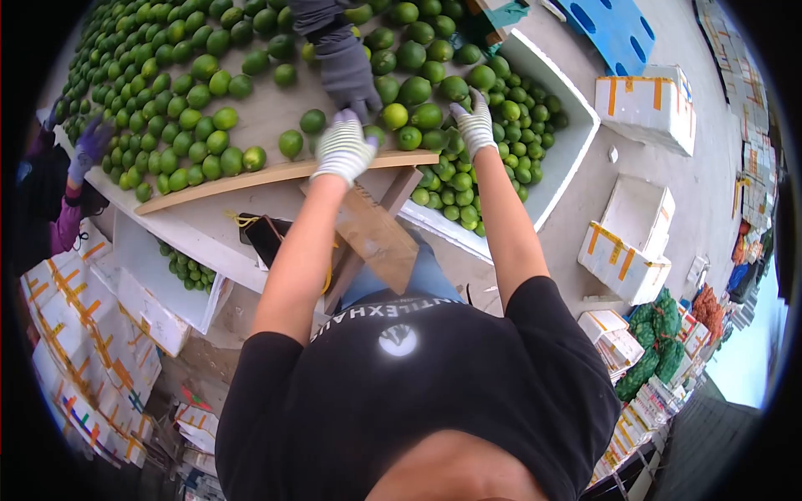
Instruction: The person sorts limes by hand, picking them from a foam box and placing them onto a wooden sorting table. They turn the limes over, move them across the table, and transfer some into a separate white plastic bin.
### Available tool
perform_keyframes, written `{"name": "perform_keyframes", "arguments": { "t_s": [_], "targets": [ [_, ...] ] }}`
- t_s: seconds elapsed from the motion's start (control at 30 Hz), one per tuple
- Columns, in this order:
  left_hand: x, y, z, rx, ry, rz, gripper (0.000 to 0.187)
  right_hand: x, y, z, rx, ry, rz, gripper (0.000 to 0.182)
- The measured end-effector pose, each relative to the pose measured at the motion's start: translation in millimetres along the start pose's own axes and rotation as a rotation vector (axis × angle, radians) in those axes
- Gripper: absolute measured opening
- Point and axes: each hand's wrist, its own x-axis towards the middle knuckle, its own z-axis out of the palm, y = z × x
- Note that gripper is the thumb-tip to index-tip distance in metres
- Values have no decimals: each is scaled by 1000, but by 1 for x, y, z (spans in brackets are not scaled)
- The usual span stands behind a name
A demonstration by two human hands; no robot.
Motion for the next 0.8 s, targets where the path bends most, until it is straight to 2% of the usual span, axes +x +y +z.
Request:
{"name": "perform_keyframes", "arguments": {
  "t_s": [0.07,0.17,0.27,0.3,0.33,0.4,0.5,0.6,0.67,0.73,0.8],
  "targets": [
    [8,3,31,-108,37,-27,78,-11,-3,1,-11,82,-26,64],
    [2,1,31,-262,68,23,68,-31,-21,-2,8,114,-50,61],
    [-3,-34,31,-342,273,265,55,-41,-31,2,-252,119,-335,60],
    [-14,-37,22,-375,395,235,41,-47,-46,3,-328,76,-317,61],
    [-19,-45,18,-436,412,209,38,-50,-54,6,-405,58,-329,61],
    [-25,-62,18,-437,511,172,36,-56,-62,10,-587,21,-405,60],
    [-28,-70,26,-430,546,127,36,-52,-58,5,-648,16,-468,54],
    [-28,-69,30,-103,665,202,37,-41,-47,-13,-755,72,-520,46],
    [-24,-64,34,-103,714,111,32,-33,-35,-17,-623,141,-371,42],
    [-22,-62,37,-90,762,60,32,-23,-58,-17,-572,189,-456,41],
    [-20,-63,38,-56,788,77,33,-12,-88,-1,-551,150,-548,42]
  ]
}}
